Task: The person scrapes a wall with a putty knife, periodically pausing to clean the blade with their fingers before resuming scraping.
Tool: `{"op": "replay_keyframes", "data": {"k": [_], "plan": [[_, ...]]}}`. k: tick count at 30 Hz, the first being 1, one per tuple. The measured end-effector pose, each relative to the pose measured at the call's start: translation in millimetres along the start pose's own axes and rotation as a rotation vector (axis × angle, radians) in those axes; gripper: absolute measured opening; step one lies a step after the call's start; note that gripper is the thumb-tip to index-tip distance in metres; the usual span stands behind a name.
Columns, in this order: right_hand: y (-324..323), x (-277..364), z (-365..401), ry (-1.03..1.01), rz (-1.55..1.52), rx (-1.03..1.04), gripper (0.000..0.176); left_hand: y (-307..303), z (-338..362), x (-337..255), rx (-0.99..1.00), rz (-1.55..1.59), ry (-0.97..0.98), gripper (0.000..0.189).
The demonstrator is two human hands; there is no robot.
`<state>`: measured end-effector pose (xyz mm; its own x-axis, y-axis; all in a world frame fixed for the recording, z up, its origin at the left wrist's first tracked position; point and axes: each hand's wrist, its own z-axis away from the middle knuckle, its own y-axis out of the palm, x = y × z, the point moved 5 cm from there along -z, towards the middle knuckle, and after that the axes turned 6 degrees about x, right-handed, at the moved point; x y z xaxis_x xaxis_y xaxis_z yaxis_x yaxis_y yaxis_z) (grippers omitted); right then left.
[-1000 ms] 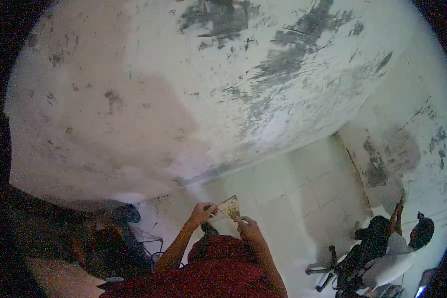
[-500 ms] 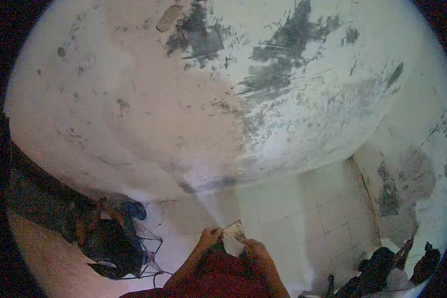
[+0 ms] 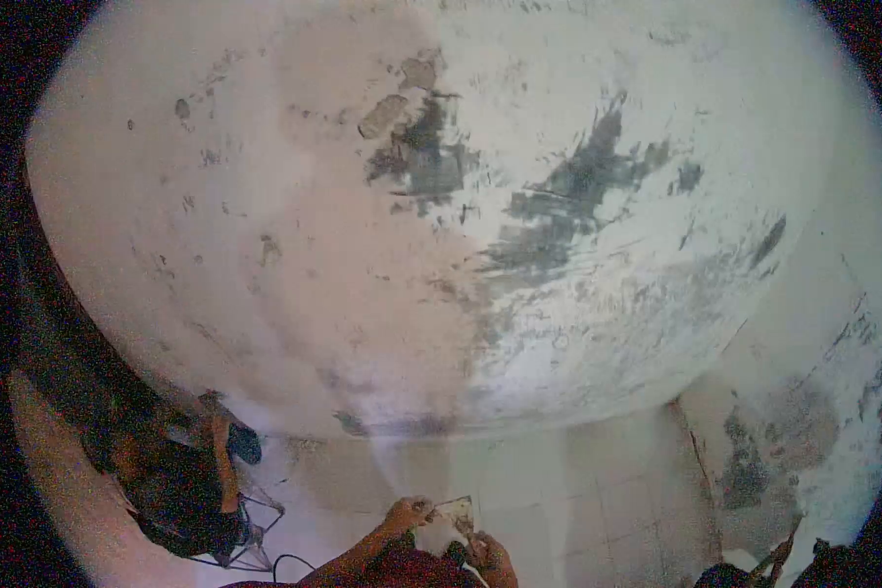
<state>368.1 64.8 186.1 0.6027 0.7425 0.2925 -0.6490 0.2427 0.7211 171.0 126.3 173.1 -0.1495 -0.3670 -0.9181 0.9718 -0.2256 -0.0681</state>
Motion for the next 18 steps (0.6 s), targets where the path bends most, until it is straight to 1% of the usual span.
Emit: {"op": "replay_keyframes", "data": {"k": [1, 2, 3, 4, 6, 7, 8, 9, 10, 12, 13, 14, 15, 16, 17, 18], "plan": [[-32.3, -11.3, -21.6, 0.031, -0.134, 0.069, 0.026, 0.5, -3.0, 0.7, 0.011, -0.024, -0.004, 0.023], [-29.3, -11.7, -18.6, -0.035, -0.047, 0.154, 0.020, 0.8, -7.9, -3.5, 0.021, -0.049, -0.007, 0.023], [-2.8, -8.8, 0.3, -0.056, -0.006, 0.071, 0.025, -0.2, 1.0, -28.1, -0.008, -0.122, -0.021, 0.023], [23.0, -4.7, 12.3, -0.080, 0.031, -0.012, 0.031, -3.3, -3.6, -29.0, -0.020, -0.119, -0.002, 0.023], [-12.3, -18.6, -23.8, -0.097, 0.093, -0.033, 0.030, -7.5, -7.2, -8.0, -0.001, -0.001, -0.042, 0.025], [34.1, -11.6, 4.6, -0.055, 0.120, 0.025, 0.029, -11.2, -11.4, 17.5, -0.009, 0.005, -0.029, 0.025], [48.2, -9.5, 8.5, -0.059, 0.134, 0.030, 0.029, -14.9, -21.5, 53.3, 0.020, 0.303, -0.005, 0.026], [56.5, -9.1, 9.2, -0.031, 0.151, 0.003, 0.028, -17.2, -30.8, 69.4, 0.055, 0.599, 0.019, 0.027], [63.3, -8.4, 4.8, -0.007, 0.167, -0.025, 0.027, -20.6, -25.3, 53.1, 0.059, 0.603, 0.033, 0.027], [56.6, -8.7, -15.6, -0.033, 0.193, -0.061, 0.027, -30.9, -4.4, 33.9, -0.045, 0.272, -0.163, 0.028], [60.4, -6.8, -18.7, -0.077, 0.134, -0.048, 0.028, -38.2, -16.5, 47.4, -0.043, 0.275, -0.150, 0.028], [62.5, -5.8, -25.4, -0.117, 0.077, -0.031, 0.030, -42.6, -30.2, 69.3, 0.055, 0.436, -0.174, 0.028], [46.5, -13.2, -52.3, -0.108, 0.031, 0.051, 0.032, -47.0, -39.8, 82.3, 0.153, 0.596, -0.200, 0.029], [86.9, -8.2, -38.4, -0.105, 0.044, 0.053, 0.032, -52.9, -45.8, 83.2, 0.149, 0.606, -0.191, 0.029], [123.7, -6.7, -20.5, -0.079, 0.126, -0.020, 0.031, -62.0, -52.6, 85.3, 0.055, 0.532, -0.185, 0.029], [153.5, -7.6, -10.7, -0.054, 0.205, -0.096, 0.030, -73.1, -53.1, 78.0, 0.009, 0.500, -0.179, 0.029]]}}
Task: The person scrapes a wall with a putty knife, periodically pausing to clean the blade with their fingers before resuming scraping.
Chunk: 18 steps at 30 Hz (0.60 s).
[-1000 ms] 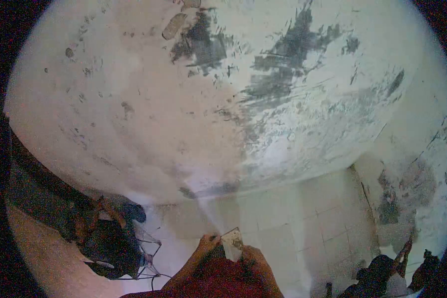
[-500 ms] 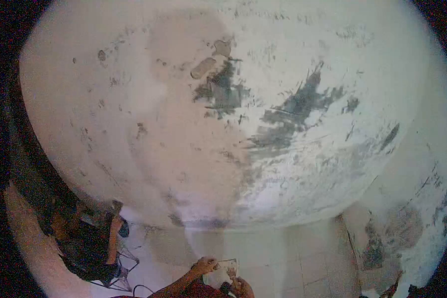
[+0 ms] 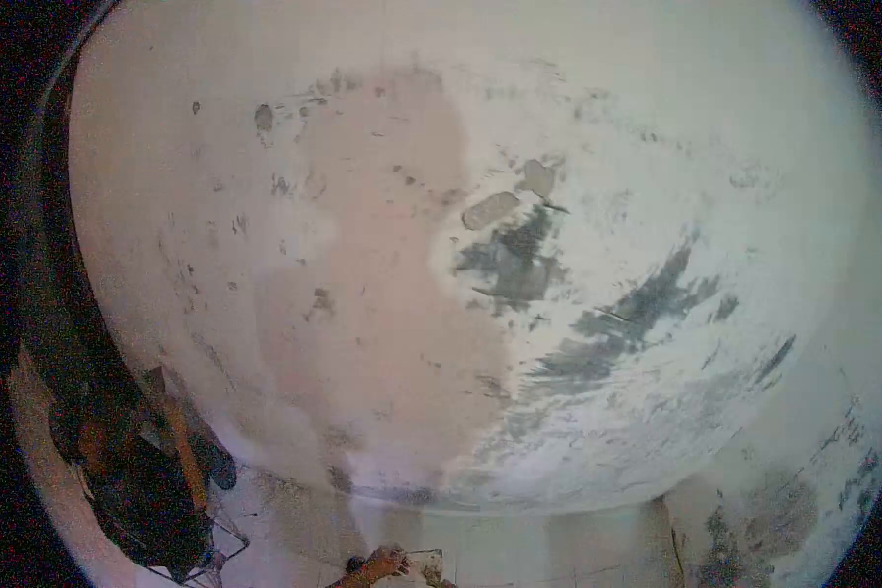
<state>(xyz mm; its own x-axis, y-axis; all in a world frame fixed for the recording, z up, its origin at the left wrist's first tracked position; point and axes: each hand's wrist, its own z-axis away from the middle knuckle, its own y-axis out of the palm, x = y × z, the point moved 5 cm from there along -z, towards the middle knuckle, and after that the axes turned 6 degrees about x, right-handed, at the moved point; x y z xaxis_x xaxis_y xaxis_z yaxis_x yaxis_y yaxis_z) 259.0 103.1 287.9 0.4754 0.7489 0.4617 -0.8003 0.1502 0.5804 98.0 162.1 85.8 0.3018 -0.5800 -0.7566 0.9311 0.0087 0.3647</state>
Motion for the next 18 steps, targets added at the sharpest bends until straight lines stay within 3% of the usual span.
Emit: {"op": "replay_keyframes", "data": {"k": [1, 4, 5, 8, 13, 15, 18], "plan": [[1.1, -9.4, -24.1, -0.061, 0.152, 0.132, 0.027, -2.1, 7.9, -20.1, -0.046, -0.029, 0.015, 0.029], [16.9, -22.9, -61.9, -0.036, 0.109, 0.272, 0.026, -36.6, 12.1, -58.2, -0.073, -0.215, -0.074, 0.029], [21.5, -26.4, -76.9, -0.010, 0.264, 0.136, 0.027, -59.7, -1.8, -49.6, -0.051, -0.146, -0.068, 0.029], [38.9, -33.5, -122.7, 0.015, 0.220, 0.275, 0.024, -100.0, -6.5, -62.7, -0.029, -0.088, -0.061, 0.030], [133.9, -9.4, -114.3, -0.105, 0.282, 0.196, 0.017, -144.9, -11.6, -94.7, -0.038, 0.000, -0.094, 0.028], [126.8, -16.7, -144.7, -0.123, 0.275, 0.168, 0.015, -138.7, 1.5, -130.7, -0.106, -0.032, -0.005, 0.027], [176.5, -6.3, -116.0, -0.244, 0.065, 0.210, 0.014, -161.8, -34.9, -116.6, 0.109, 0.118, -0.126, 0.025]]}}
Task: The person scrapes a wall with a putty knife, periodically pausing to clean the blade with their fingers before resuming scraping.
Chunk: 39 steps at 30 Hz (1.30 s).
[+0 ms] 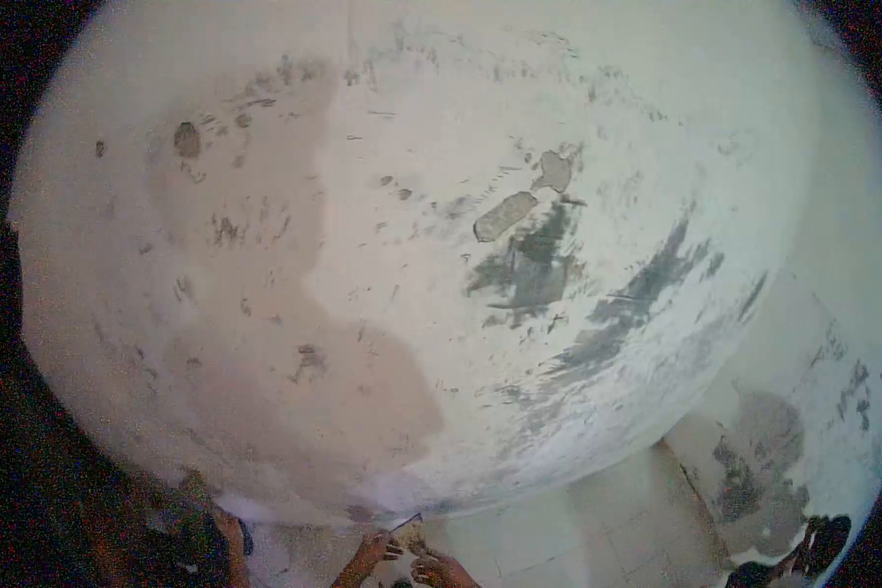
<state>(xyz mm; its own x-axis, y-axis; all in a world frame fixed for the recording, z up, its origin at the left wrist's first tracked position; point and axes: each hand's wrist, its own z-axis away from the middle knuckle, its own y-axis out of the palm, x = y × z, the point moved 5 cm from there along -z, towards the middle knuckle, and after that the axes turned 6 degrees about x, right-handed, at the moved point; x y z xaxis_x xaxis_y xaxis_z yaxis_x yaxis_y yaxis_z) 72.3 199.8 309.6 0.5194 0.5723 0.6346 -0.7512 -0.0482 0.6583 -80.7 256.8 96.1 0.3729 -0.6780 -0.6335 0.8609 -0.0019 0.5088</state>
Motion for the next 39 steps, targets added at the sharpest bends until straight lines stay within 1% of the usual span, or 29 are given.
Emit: {"op": "replay_keyframes", "data": {"k": [1, 2, 4, 5, 6, 7, 8, 9, 10, 12, 13, 14, 16, 17, 18, 20, 21, 23, 25, 26, 27, 28, 30, 31, 33, 34, 36, 37, 39], "plan": [[5.3, 2.7, 2.0, 0.059, 0.011, -0.194, 0.013, 26.2, 28.6, -28.1, 0.046, 0.021, 0.183, 0.024], [7.8, 6.6, -1.0, 0.046, -0.005, -0.204, 0.013, 35.8, 33.1, -40.1, 0.057, 0.004, 0.170, 0.024], [10.9, 9.2, -6.4, 0.235, -0.010, 0.028, 0.017, 48.6, 39.8, -58.5, 0.017, -0.163, 0.133, 0.024], [4.9, 16.2, -10.1, 0.210, 0.115, -0.025, 0.028, 56.1, 48.0, -69.7, 0.037, -0.008, 0.155, 0.025], [-4.4, 29.0, -22.6, 0.156, 0.414, -0.031, 0.032, 53.3, 43.1, -67.5, 0.038, -0.019, 0.149, 0.025], [-8.2, 46.2, -31.0, 0.101, 0.715, -0.037, 0.036, 49.0, 34.4, -62.9, 0.026, -0.112, 0.145, 0.026], [20.5, 85.4, -23.2, 0.024, 0.938, -0.030, 0.043, 47.2, 24.8, -65.9, 0.016, -0.208, 0.152, 0.027], [21.1, 109.9, -31.6, -0.307, 1.161, 0.013, 0.042, 46.3, 20.5, -67.1, -0.019, -0.175, 0.118, 0.028], [44.5, 149.8, -21.4, -0.477, 1.287, -0.038, 0.042, 45.6, 15.2, -67.8, -0.017, -0.184, 0.125, 0.028], [71.2, 210.8, -7.4, -0.784, 1.286, -0.158, 0.042, 38.5, 11.1, -59.2, -0.013, -0.116, 0.071, 0.030], [116.9, 252.8, 18.9, -0.706, 1.350, -0.204, 0.040, 43.8, 23.7, -63.9, 0.088, 0.024, 0.031, 0.032], [140.3, 279.7, 30.3, -0.830, 1.358, -0.213, 0.041, 42.0, 31.2, -66.8, 0.084, 0.021, 0.040, 0.032], [187.9, 326.6, 42.6, -1.300, 1.568, -0.244, 0.044, 35.7, 38.6, -59.6, 0.058, -0.064, 0.025, 0.032], [207.5, 343.2, 47.9, -1.384, 1.596, -0.291, 0.045, 20.9, 23.9, -45.4, -0.051, -0.199, 0.010, 0.033], [227.0, 356.5, 53.1, -1.470, 1.621, -0.341, 0.047, 8.6, 17.2, -37.8, -0.053, -0.204, 0.013, 0.033], [257.7, 377.7, 53.9, -1.592, 1.744, -0.429, 0.048, -11.9, 11.0, -30.1, -0.048, -0.134, -0.046, 0.032], [272.1, 386.3, 54.6, -1.596, 1.738, -0.423, 0.048, 6.2, 42.9, -53.8, -0.123, -0.202, -0.019, 0.031], [300.9, 400.3, 51.9, -1.549, 1.926, -0.569, 0.060, -18.1, 32.6, -46.8, -0.151, -0.175, -0.018, 0.031], [328.6, 417.2, 41.0, -1.591, 1.931, -0.568, 0.060, -45.1, 31.9, -36.5, -0.172, -0.145, -0.015, 0.031], [338.0, 424.7, 37.6, -1.630, 1.936, -0.578, 0.060, -53.4, 33.9, -38.1, -0.047, -0.171, 0.119, 0.038], [341.9, 428.8, 28.8, -1.705, 1.954, -0.556, 0.057, -50.0, 41.8, -45.2, 0.078, -0.196, 0.250, 0.046], [341.1, 430.2, 22.3, -1.709, 1.953, -0.553, 0.057, -49.6, 45.1, -45.3, 0.077, -0.195, 0.254, 0.046], [342.1, 432.6, 15.3, -1.677, 1.958, -0.660, 0.042, -47.1, 58.2, -50.4, 0.003, -0.103, 0.347, 0.044], [343.6, 429.3, 16.1, -1.679, 1.962, -0.658, 0.042, -42.2, 65.5, -53.7, 0.005, -0.101, 0.349, 0.044], [346.8, 422.7, 21.6, -1.621, 1.933, -0.608, 0.040, -39.8, 72.6, -60.4, -0.102, -0.180, 0.264, 0.042], [353.0, 422.4, 25.5, -1.628, 1.935, -0.609, 0.040, -42.6, 68.9, -61.0, -0.098, -0.179, 0.269, 0.042], [361.6, 428.1, 27.6, -1.512, 1.849, -0.621, 0.036, -54.6, 60.4, -50.6, -0.065, -0.124, 0.228, 0.041], [368.1, 431.2, 23.9, -1.515, 1.853, -0.624, 0.036, -58.3, 55.9, -48.3, 0.005, -0.084, 0.239, 0.041], [380.2, 435.7, 25.9, -1.769, 1.717, -0.633, 0.033, -60.5, 50.5, -44.6, 0.017, -0.099, 0.234, 0.040]]}}
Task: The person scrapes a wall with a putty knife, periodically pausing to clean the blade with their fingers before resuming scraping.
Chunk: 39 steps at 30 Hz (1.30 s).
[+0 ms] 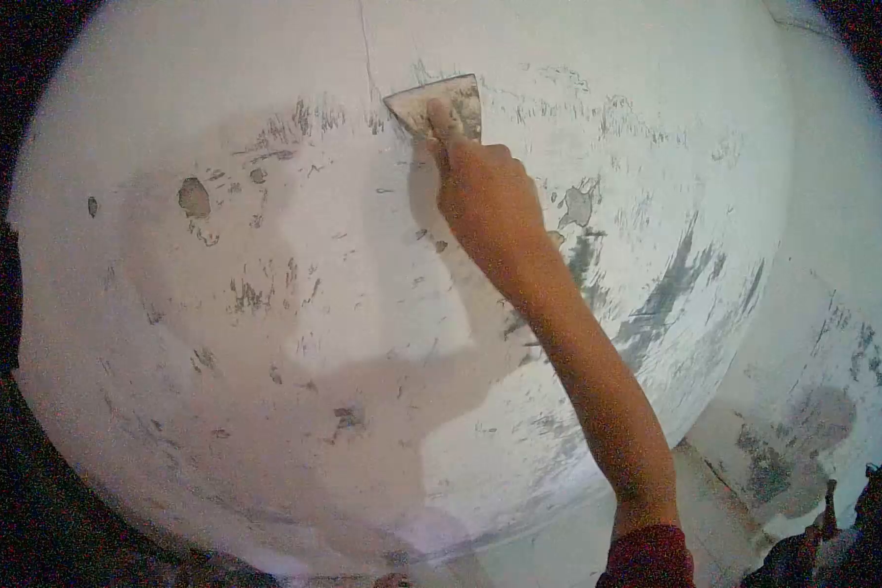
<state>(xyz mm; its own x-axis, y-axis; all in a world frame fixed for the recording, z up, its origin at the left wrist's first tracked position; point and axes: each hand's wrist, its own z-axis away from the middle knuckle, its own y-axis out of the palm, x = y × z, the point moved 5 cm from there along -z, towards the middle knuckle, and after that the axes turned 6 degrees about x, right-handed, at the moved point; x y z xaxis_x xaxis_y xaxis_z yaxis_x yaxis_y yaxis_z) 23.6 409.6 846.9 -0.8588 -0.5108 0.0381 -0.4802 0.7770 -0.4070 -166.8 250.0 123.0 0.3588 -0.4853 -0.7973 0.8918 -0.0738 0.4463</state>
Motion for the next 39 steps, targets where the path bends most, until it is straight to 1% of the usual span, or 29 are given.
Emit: {"op": "replay_keyframes", "data": {"k": [1, 3, 7, 9, 10, 12, 13, 15, 16, 17, 19, 22, 24, 29, 32, 34, 35, 36, 38, 39], "plan": [[-0.3, 0.4, 0.8, 0.001, 0.003, 0.000, 0.033, 1.4, -2.7, -1.9, -0.001, -0.010, -0.004, 0.040], [1.2, 1.9, 5.7, 0.077, 0.076, 0.073, 0.032, 0.5, -5.1, -5.9, -0.001, -0.026, -0.010, 0.040], [0.6, 8.9, -1.0, 0.070, 0.044, 0.041, 0.030, 2.5, -14.9, -13.1, 0.010, -0.034, -0.017, 0.039], [-0.4, 14.0, -10.5, 0.026, 0.116, -0.116, 0.030, 2.9, -17.3, -14.7, 0.011, -0.037, -0.020, 0.039], [-3.8, 12.5, -10.9, 0.025, 0.117, -0.120, 0.030, 2.9, -18.2, -15.5, 0.012, -0.040, -0.021, 0.039], [-8.5, 5.7, -8.7, 0.102, 0.097, 0.006, 0.029, -0.8, -18.3, -18.1, 0.012, -0.048, -0.022, 0.039], [-11.3, 8.6, -6.7, 0.098, 0.099, 0.000, 0.029, -1.9, -19.9, -19.6, 0.016, -0.052, -0.020, 0.039], [-10.3, 10.7, -5.1, 0.146, 0.019, 0.062, 0.029, -3.0, -20.1, -17.3, 0.027, -0.049, -0.021, 0.038], [-11.7, 15.3, -9.9, 0.065, 0.050, -0.032, 0.029, -3.9, -19.5, -15.5, 0.036, -0.050, -0.022, 0.038], [-7.8, 13.2, -14.7, 0.065, 0.053, -0.028, 0.029, -4.0, -17.1, -12.6, 0.042, -0.051, -0.022, 0.038], [-4.8, 8.2, -21.0, 0.095, 0.134, -0.093, 0.030, -1.4, -12.6, -12.7, 0.053, -0.052, -0.009, 0.038], [-12.4, 14.8, 1.7, 0.044, 0.112, -0.042, 0.029, 2.8, 3.6, -20.4, 0.094, -0.105, 0.075, 0.048], [-7.8, 15.2, 0.4, 0.041, 0.119, -0.041, 0.029, -1.4, -11.4, -19.0, 0.076, -0.094, 0.031, 0.047], [-13.1, 3.4, -5.3, 0.123, 0.135, -0.046, 0.030, -5.3, -28.5, -17.2, 0.042, -0.086, -0.044, 0.044], [-13.8, 10.6, 6.5, 0.072, 0.094, 0.002, 0.028, -11.2, -31.7, -15.1, 0.032, -0.091, -0.065, 0.043], [-7.0, 9.9, 6.5, -0.040, 0.140, -0.110, 0.028, -12.6, -35.4, -8.5, 0.032, -0.086, -0.078, 0.042], [-4.0, 5.9, 3.8, -0.038, 0.139, -0.109, 0.028, -13.4, -39.3, -4.8, 0.026, -0.087, -0.085, 0.041], [-0.9, 0.1, -0.3, 0.016, 0.139, -0.106, 0.028, -13.1, -40.8, 0.4, 0.015, -0.088, -0.101, 0.041], [-4.3, 9.8, 3.3, 0.123, 0.118, -0.003, 0.028, -9.7, -45.0, 7.8, -0.007, -0.090, -0.129, 0.041], [-6.3, 9.1, 6.8, 0.123, 0.113, -0.009, 0.028, -8.9, -44.3, 6.5, -0.012, -0.094, -0.124, 0.041]]}}
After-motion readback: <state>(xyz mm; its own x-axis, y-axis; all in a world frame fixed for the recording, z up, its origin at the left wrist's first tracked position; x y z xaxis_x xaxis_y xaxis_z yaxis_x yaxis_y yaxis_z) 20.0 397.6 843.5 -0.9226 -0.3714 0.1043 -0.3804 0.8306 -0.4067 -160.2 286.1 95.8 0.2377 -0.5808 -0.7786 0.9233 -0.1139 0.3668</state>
